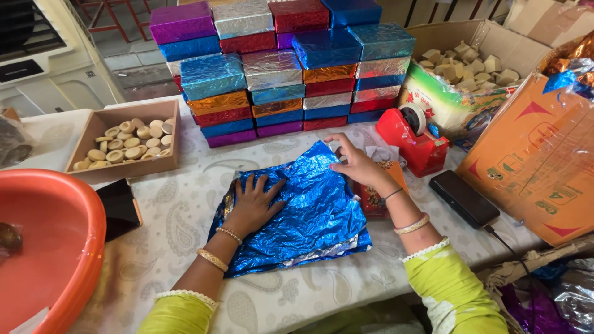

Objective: Wrapping small rectangular boxes in decorative blue and silver foil at a packing table.

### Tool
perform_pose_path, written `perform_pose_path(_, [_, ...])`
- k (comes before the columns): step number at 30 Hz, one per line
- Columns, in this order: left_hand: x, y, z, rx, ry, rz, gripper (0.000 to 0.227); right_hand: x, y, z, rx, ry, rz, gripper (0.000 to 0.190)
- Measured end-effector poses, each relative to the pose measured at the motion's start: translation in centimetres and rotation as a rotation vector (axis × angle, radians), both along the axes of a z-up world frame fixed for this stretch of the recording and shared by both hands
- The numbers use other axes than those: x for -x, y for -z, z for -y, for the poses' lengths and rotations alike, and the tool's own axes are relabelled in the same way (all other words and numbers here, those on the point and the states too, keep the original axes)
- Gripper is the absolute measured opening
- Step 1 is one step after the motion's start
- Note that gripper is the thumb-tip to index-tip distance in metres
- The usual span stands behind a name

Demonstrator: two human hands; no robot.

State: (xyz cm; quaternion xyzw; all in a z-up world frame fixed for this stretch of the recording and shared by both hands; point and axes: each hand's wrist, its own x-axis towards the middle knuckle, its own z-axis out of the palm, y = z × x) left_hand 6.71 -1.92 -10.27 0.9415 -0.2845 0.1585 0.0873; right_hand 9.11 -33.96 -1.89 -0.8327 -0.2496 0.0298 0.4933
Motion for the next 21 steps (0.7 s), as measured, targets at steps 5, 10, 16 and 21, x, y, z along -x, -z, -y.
perform_pose_path(5, [0.0,0.2,0.1,-0.011,-0.023,0.008,0.062,1.2,-1.7,-1.3,0.038,0.063,0.028,0.075])
perform_pose_path(10, [-0.2,0.6,0.2,0.034,-0.016,0.042,0.065,0.3,-1.4,-2.1,-0.097,-0.011,-0.078,0.075])
perform_pose_path(16, [0.3,-0.1,2.3,0.113,-0.039,0.136,0.060,-2.0,-2.8,-5.8,-0.296,-0.069,-0.111,0.066])
perform_pose_path(21, [0.7,-0.4,3.6,0.086,-0.059,0.062,0.050,-2.9,-2.0,-9.1,-0.401,-0.076,-0.014,0.058])
